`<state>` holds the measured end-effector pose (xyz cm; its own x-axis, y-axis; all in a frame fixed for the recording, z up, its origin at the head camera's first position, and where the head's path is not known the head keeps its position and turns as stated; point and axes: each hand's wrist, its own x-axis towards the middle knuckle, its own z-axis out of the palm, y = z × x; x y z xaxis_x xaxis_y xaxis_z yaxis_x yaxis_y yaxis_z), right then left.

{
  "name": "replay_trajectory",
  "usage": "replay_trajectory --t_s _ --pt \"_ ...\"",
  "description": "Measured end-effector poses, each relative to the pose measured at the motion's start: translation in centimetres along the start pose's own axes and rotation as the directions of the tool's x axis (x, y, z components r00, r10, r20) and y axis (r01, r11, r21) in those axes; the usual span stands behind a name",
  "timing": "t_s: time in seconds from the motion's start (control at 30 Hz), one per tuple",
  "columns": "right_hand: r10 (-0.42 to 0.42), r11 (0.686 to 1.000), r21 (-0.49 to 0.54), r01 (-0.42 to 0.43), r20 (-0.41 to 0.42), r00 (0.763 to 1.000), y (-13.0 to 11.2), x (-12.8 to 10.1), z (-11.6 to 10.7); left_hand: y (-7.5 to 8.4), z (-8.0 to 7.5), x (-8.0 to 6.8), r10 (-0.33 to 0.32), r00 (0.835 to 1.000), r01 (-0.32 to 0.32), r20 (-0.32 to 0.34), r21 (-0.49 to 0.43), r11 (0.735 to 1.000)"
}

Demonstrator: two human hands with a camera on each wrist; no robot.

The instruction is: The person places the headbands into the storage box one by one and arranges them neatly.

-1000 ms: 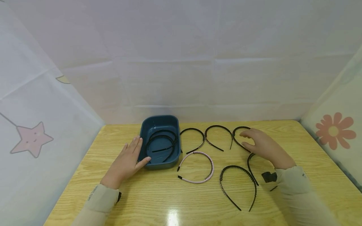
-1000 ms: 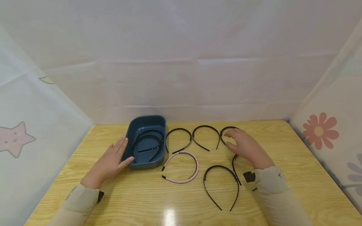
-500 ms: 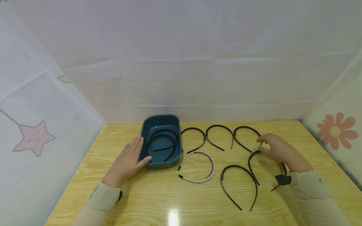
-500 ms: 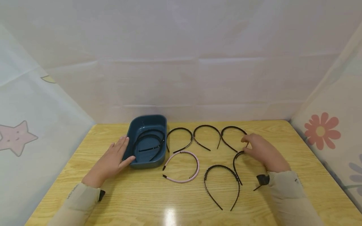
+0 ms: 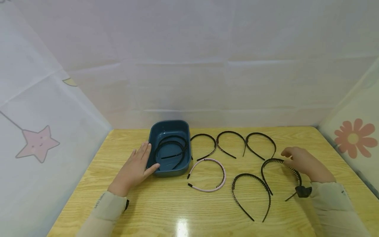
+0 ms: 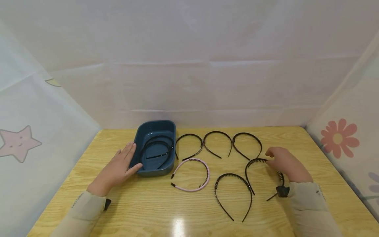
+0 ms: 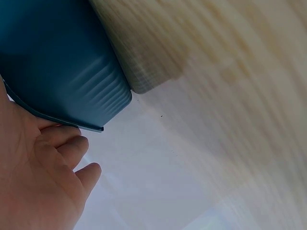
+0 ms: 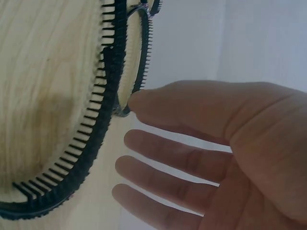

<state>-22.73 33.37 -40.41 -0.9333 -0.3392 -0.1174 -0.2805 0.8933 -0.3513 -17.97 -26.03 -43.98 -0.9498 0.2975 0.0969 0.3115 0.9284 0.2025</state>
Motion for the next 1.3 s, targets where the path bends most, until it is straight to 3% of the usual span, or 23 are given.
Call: replay_trajectory --t_s 0.47,0.97,1.3 --pt "0.096 0.994 0.041 -0.098 0.053 0.994 2.0 0.2 0.7 0.0 0.0 0.1 0.002 1.0 -0.002 -0.001 0.004 1.0" --pt "0.072 0.997 0.029 -0.073 0.036 0.997 2.4 0.8 1.1 0.0 0.1 0.1 -0.005 1.0 0.005 0.003 -0.001 1.0" --pt "0.078 0.994 0.073 -0.082 0.054 0.996 2.2 0.4 0.6 0.0 0.1 0.0 -0.002 1.0 0.002 0.0 0.003 1.0"
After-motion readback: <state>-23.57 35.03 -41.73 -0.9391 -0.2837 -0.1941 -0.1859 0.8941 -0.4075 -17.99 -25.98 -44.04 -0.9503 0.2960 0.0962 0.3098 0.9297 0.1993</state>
